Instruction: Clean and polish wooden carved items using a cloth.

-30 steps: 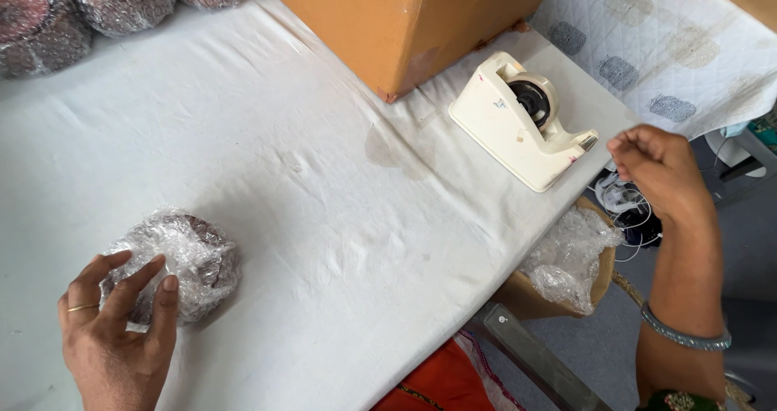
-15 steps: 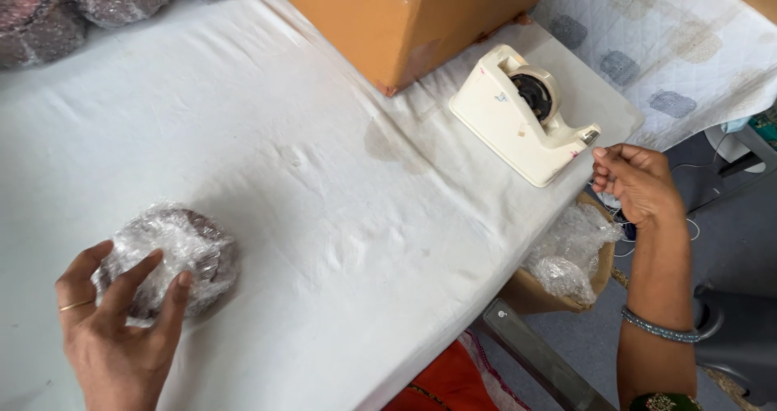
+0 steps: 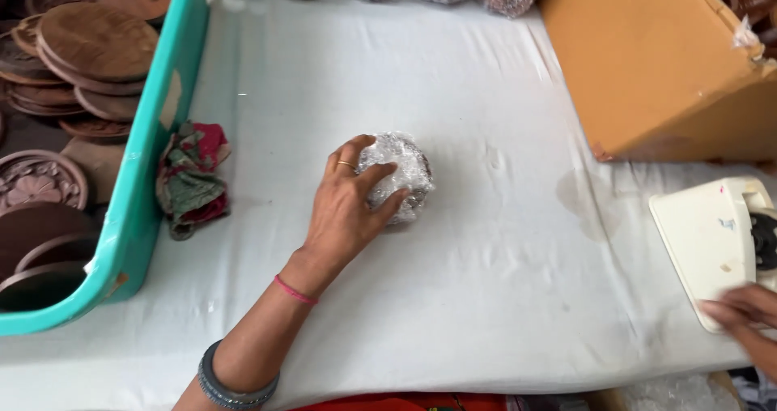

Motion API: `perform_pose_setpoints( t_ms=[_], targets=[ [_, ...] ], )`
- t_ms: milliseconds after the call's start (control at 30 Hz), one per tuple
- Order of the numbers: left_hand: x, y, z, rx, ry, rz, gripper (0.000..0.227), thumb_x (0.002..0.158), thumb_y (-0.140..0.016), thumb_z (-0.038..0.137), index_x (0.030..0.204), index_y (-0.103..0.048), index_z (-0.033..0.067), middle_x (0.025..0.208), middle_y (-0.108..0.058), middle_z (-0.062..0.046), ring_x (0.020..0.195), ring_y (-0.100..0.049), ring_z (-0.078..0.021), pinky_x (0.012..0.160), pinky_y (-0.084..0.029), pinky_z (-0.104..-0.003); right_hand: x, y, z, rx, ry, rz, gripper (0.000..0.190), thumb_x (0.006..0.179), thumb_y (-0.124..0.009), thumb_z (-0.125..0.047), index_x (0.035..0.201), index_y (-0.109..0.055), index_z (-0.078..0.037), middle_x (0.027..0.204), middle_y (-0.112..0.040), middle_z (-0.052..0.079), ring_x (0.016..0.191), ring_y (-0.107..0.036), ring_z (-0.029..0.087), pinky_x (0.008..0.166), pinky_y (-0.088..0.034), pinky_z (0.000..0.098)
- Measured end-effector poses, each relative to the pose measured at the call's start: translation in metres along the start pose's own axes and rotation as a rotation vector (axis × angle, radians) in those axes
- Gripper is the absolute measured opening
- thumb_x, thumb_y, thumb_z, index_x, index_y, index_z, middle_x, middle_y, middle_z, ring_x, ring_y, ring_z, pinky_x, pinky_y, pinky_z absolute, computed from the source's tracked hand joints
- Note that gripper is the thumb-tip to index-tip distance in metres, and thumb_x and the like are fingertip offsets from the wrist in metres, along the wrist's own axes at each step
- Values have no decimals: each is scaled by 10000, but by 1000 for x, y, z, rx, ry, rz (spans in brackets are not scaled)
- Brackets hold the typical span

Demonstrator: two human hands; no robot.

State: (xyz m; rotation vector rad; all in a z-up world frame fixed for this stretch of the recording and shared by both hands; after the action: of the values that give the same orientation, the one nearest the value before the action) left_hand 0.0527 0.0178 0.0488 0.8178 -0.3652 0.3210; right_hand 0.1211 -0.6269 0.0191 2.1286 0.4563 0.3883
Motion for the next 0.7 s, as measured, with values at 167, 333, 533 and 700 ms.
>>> perform_pose_setpoints(
  t_ms=[167,333,533,700],
  targets=[
    [1,-7,-5,62,15,-33,373,836,-823,320,1121,-770,85,1416,-526,-179,1332,-477,-363,973,-562,-439,112,-81,-298,-39,255,-173,186,846,-783,-194,837,-689,-34,781,-680,31,726,-651,160,624,-551,283],
    [2,-14,-10,98,41,-76,388,853,-805,358,1139,-762,98,1410,-524,-167,1352,-452,-345,1016,-538,-438,178,-134,-392,295,558,-231,218,880,-767,-163,783,-606,-54,711,-645,10,637,-626,108,579,-503,258],
    [1,-9,-5,69,31,-82,406,837,-804,360,1146,-759,100,1417,-534,-159,1372,-438,-351,1067,-507,-439,246,-216,-356,556,219,-244,212,949,-731,-207,856,-644,-37,734,-594,-21,679,-520,48,609,-449,214],
    [2,-14,-6,112,41,-138,416,826,-810,374,1149,-744,121,1420,-523,-157,1396,-391,-381,1099,-457,-470,270,-241,-353,611,72,-231,232,965,-724,-224,822,-664,-52,658,-562,-43,598,-476,29,540,-413,208]
  ],
)
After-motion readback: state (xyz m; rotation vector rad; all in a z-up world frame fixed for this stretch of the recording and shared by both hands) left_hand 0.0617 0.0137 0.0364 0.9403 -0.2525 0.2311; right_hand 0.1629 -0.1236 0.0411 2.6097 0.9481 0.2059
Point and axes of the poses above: each hand's wrist, its own x-axis towards the middle knuckle, its own y-axis out of the back of the hand, z = x × y, the point moved 8 cm from there along x, towards the middle knuckle
